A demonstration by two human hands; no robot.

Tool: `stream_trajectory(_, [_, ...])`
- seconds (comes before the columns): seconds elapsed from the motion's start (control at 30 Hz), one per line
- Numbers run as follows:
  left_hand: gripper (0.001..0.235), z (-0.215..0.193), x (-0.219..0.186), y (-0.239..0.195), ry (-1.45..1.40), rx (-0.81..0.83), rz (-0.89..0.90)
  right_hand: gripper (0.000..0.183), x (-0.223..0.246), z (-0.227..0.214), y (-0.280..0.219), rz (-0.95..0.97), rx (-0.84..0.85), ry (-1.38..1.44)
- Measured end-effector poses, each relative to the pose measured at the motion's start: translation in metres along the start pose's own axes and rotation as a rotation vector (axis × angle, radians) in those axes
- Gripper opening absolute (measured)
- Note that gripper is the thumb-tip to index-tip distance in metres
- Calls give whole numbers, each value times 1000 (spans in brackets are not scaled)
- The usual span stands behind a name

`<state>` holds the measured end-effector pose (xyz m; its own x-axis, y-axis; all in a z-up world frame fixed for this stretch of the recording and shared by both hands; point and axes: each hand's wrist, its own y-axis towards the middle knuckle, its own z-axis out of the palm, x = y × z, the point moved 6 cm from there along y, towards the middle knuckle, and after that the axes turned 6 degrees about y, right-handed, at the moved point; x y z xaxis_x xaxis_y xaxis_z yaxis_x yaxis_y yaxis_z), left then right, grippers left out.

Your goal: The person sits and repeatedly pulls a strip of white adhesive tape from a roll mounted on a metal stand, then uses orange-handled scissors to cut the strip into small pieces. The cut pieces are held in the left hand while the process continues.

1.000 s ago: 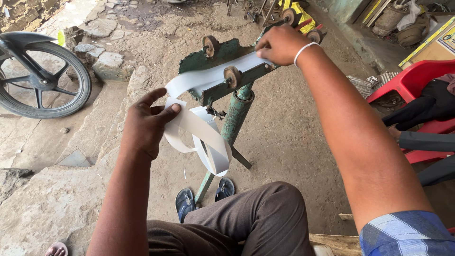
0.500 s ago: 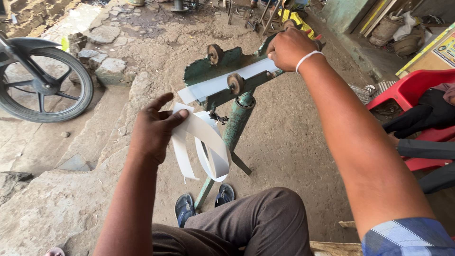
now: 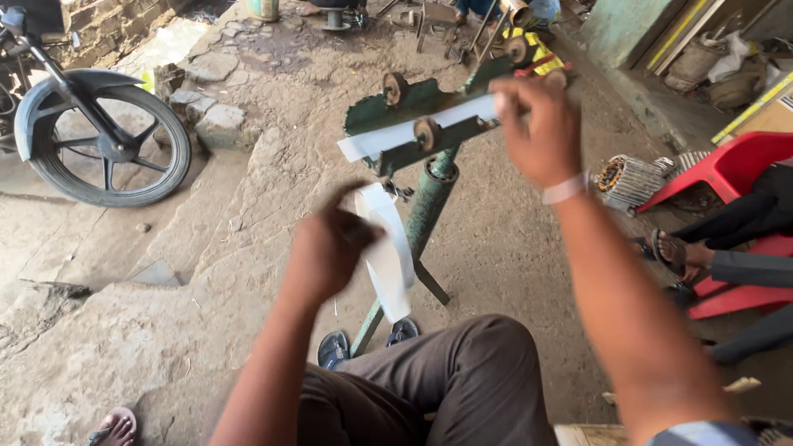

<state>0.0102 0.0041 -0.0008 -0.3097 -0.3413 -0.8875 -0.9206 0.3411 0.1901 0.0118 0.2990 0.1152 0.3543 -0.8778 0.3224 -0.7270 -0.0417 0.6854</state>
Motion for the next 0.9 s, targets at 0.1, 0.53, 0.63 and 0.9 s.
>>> stream_trajectory(0.1, [53, 33, -30, -44, 77, 83, 162, 42, 49, 19, -102, -111, 332, 540])
stream_trajectory(0.53, [17, 99, 22, -96, -531, 33, -123, 19, 38, 46, -302, 696, -82, 956])
stream_trajectory(0.63, [14, 121, 26, -101, -670, 99, -42, 18, 38, 54, -317, 714, -83, 864])
stream_trajectory(0.9, [17, 135, 25, -114, -939, -8, 40, 21, 71, 101, -328, 608, 37, 1175])
